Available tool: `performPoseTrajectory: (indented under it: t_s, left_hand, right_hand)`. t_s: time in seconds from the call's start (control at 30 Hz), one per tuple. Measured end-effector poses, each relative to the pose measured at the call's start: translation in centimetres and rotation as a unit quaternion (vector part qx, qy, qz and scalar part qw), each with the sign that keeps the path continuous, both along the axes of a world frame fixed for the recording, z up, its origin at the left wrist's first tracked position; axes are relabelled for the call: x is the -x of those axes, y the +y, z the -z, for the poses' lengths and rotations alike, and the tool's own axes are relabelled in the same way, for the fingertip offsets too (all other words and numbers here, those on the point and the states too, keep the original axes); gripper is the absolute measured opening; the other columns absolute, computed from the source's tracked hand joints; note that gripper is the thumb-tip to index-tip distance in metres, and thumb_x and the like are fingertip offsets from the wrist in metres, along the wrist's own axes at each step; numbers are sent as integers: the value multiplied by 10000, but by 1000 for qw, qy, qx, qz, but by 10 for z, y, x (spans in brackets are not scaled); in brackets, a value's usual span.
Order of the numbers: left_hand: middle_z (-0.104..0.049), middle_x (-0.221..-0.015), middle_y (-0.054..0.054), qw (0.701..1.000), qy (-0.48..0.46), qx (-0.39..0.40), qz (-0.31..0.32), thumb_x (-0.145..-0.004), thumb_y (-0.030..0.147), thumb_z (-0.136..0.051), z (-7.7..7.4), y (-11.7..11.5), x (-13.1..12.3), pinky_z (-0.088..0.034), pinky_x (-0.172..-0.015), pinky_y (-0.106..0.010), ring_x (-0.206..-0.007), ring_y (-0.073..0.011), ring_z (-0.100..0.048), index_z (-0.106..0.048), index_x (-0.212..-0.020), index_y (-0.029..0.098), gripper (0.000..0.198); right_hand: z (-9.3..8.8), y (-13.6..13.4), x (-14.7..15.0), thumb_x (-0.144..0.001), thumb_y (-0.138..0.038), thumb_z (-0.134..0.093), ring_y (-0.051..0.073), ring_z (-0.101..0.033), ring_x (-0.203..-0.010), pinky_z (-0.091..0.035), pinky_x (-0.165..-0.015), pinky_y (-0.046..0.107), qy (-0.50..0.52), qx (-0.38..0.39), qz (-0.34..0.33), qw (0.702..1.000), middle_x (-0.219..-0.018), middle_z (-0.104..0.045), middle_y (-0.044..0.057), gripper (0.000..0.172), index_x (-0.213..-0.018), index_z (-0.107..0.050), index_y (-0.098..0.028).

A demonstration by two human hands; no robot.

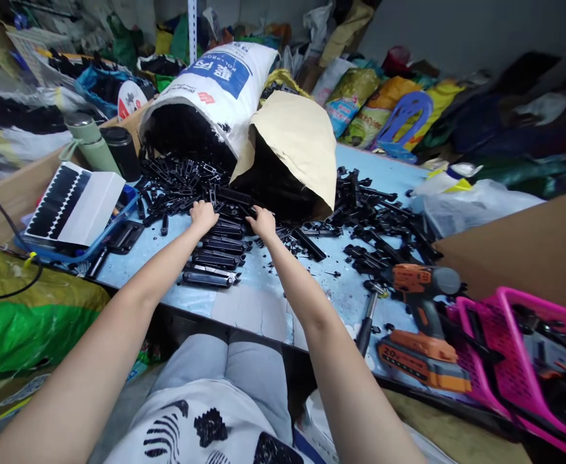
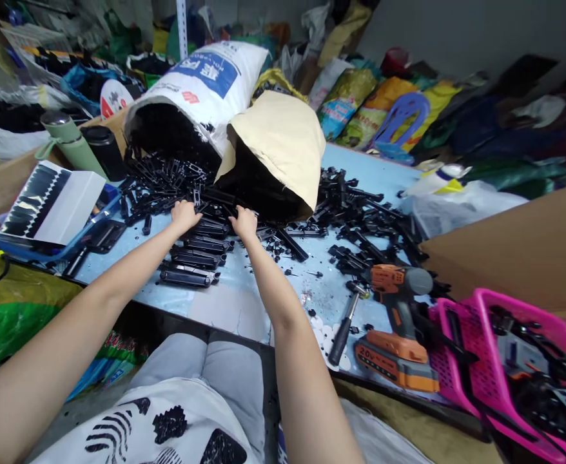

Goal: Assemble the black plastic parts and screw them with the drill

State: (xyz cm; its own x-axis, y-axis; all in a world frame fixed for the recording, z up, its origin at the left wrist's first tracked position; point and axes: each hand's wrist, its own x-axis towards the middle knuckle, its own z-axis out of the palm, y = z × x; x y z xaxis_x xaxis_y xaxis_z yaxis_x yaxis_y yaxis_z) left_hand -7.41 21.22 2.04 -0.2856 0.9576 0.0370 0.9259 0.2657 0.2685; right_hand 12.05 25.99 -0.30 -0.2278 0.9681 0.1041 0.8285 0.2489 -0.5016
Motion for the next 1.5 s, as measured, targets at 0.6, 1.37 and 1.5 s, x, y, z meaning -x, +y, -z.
performPoseTrajectory:
  t_s: [0.6, 1.37, 1.5]
  left_hand:
    - [-569, -1094, -128, 960, -68, -267, 56, -899, 145, -259, 1, -43, 4, -358, -973, -319, -1075, -204, -509, -505, -1093, 133, 314]
    - [-487, -1291, -164, 982, 99, 13, 160, -838, 176, -480, 15, -40, 78, -326, -982, -475, -1203, -312, -400, -563, -1099, 126, 279]
    - [-570, -1132, -165, 992, 39, -53, 105, -905, 308, -442, 3, -75, 74, -402, -901, -392, -1067, -287, -517, -491, -1161, 111, 327]
  right_hand:
    - [28, -244, -138, -723, -443, -704, 214, -623, -934, -497, -848, 398, 296, 59, -61, 951, -960, -646, 77, 459, -1072, -521, -208]
    - [33, -265, -95, -888, -381, -530, 239, -544, -1074, -428, -921, 410, -8, -64, -123, 990, -1147, -616, 91, 407, -1262, -533, -220]
    - [38, -265, -92, -880, -392, -543, 235, -549, -1069, -418, -908, 391, -9, -80, -98, 992, -1138, -624, 91, 404, -1243, -550, -214]
